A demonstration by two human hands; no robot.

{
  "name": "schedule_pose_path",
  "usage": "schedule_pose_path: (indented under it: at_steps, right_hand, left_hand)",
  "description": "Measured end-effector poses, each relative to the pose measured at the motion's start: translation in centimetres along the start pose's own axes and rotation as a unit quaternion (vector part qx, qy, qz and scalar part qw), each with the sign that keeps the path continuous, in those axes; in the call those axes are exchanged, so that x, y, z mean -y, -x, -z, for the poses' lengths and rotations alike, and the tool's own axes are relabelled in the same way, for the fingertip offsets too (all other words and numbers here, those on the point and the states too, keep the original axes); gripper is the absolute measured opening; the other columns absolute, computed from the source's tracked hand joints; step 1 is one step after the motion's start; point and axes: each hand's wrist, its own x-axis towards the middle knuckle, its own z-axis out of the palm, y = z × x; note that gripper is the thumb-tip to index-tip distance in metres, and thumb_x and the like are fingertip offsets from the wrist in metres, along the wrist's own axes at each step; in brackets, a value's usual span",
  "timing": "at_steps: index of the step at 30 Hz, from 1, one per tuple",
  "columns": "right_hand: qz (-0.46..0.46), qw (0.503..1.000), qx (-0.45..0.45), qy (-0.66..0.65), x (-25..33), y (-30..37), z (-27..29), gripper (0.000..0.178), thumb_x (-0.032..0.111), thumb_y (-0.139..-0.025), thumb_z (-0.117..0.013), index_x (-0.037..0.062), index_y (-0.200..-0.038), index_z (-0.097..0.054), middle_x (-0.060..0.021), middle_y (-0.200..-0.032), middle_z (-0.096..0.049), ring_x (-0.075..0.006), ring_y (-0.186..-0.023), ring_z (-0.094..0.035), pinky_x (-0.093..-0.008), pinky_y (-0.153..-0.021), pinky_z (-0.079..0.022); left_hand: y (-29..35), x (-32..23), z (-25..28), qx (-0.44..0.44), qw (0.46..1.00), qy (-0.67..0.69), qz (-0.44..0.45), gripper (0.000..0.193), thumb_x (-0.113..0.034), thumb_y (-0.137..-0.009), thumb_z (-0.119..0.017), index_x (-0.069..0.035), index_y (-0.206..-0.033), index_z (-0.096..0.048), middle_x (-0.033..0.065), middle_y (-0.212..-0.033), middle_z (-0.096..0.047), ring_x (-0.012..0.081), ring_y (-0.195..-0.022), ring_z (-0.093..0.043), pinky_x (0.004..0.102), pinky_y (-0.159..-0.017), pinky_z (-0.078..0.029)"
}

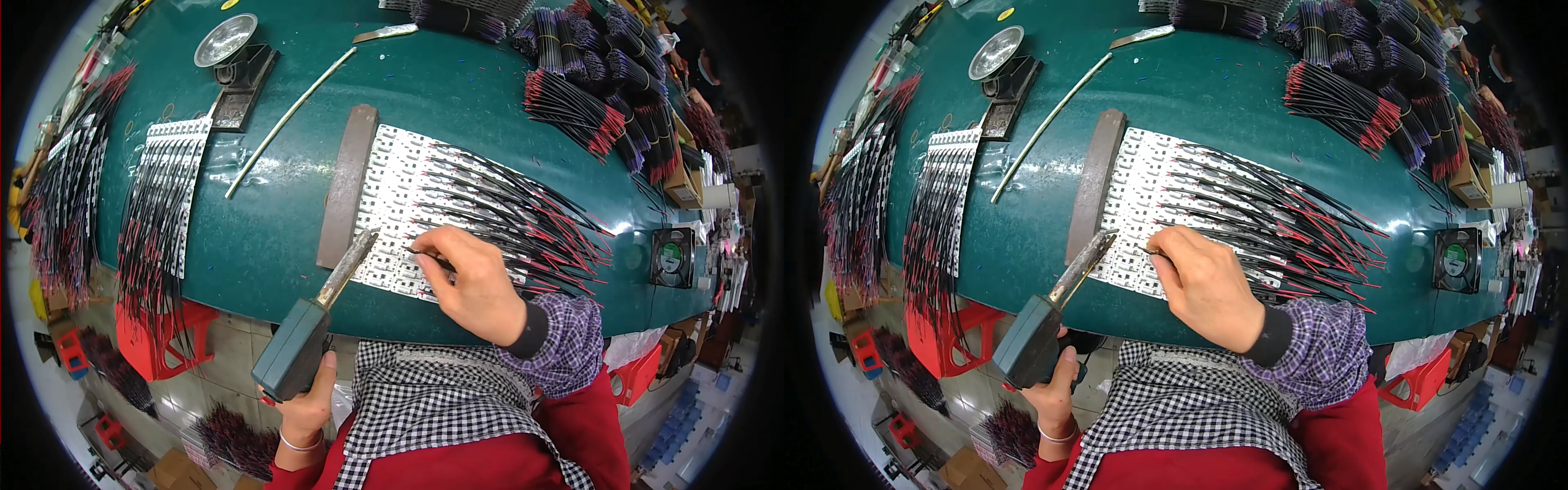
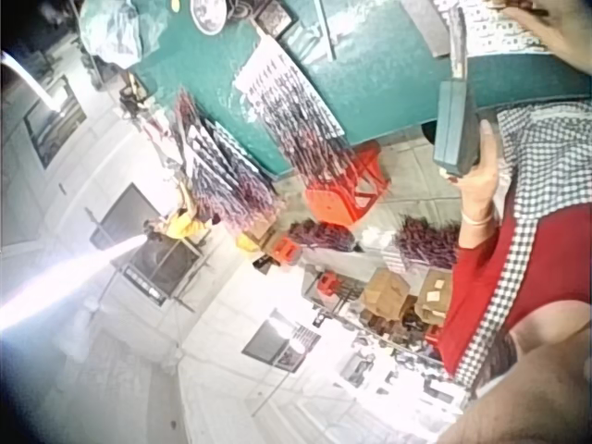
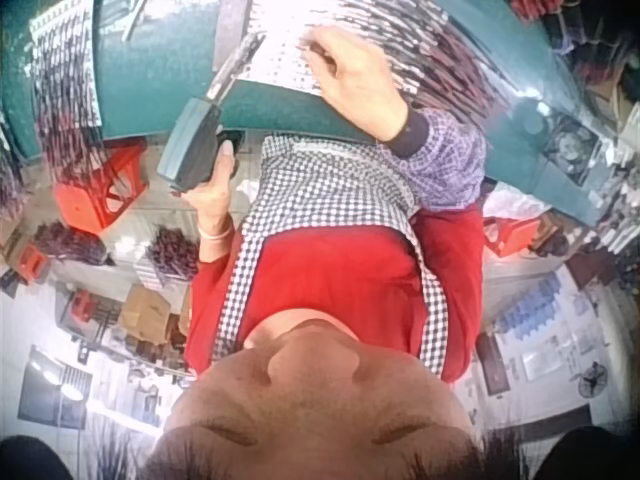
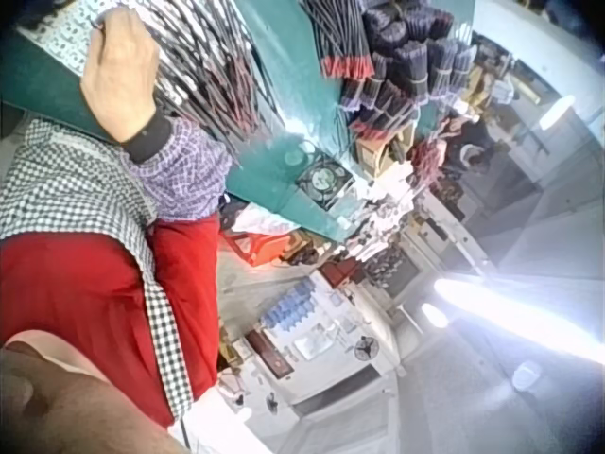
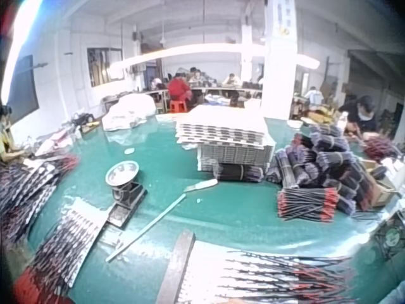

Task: The person solders wires onto a circuit board using a soldering tool, moves the finished board onto a stack, places a new circuit board onto the table, and solders wires onto it.

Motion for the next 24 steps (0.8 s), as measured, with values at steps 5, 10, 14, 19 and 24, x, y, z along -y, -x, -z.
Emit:
schedule_pose_path:
  at_steps: [5,10,14,19,24]
  right_hand:
    - [-0.015,0.999,0.016,0.024,-1.3,0.0,-1.1,0.011,-0.001,-0.083,-0.07,-0.0013,-0.093,-0.065,-0.0123,-0.083,-0.066,-0.0243,-0.062,-0.063,-0.0344,-0.054,-0.049]
    - [-0.016,0.999,0.019,0.029,-1.3,0.0,-1.3,0.008,0.0,-0.083,-0.069,-0.0015,-0.09,-0.065,-0.013,-0.084,-0.066,-0.0247,-0.06,-0.062,-0.0353,-0.054,-0.049]
    - [-0.018,0.999,0.026,0.036,-0.8,-0.2,-1.3,0.005,-0.001,-0.083,-0.065,-0.0024,-0.088,-0.063,-0.0159,-0.081,-0.062,-0.036,-0.07,-0.064,-0.0441,-0.062,-0.052]
    - [-0.019,0.998,0.028,0.044,-1.0,-0.3,-1.4,0.005,-0.002,-0.083,-0.064,-0.0026,-0.088,-0.063,-0.0159,-0.081,-0.062,-0.0359,-0.07,-0.064,-0.044,-0.061,-0.052]
    - [-0.014,0.998,0.029,0.049,-0.9,-0.3,-1.3,0.005,-0.001,-0.083,-0.064,-0.0025,-0.088,-0.063,-0.0161,-0.081,-0.062,-0.0358,-0.07,-0.064,-0.044,-0.061,-0.052]
  left_hand:
    - [0.4,0.1,0.4,0.049,0.998,-0.023,0.016,0.041,0.009,-0.082,-0.069,0.006,-0.123,-0.062,0.0131,-0.111,-0.07,0.0116,-0.072,-0.063,0.0244,-0.062,-0.051]
    - [-0.6,-1.0,-0.7,0.012,0.997,-0.065,-0.042,0.024,0.0,-0.074,-0.078,0.005,-0.097,-0.072,0.0104,-0.085,-0.073,0.0152,-0.067,-0.068,0.0272,-0.059,-0.053]
    - [-0.6,-0.5,-0.8,0.031,0.989,-0.111,-0.096,0.019,0.0,-0.074,-0.077,0.002,-0.091,-0.071,0.0098,-0.082,-0.069,0.0172,-0.06,-0.064,0.0278,-0.054,-0.049]
    - [-1.0,-1.1,-0.8,0.05,0.992,-0.095,-0.067,0.018,0.001,-0.073,-0.077,0.002,-0.09,-0.07,0.0089,-0.081,-0.067,0.0182,-0.059,-0.061,0.028,-0.054,-0.048]
    - [-0.8,-0.8,-0.5,0.065,0.99,-0.111,-0.057,0.018,0.0,-0.074,-0.077,0.002,-0.091,-0.07,0.0087,-0.081,-0.067,0.0182,-0.06,-0.062,0.028,-0.053,-0.048]
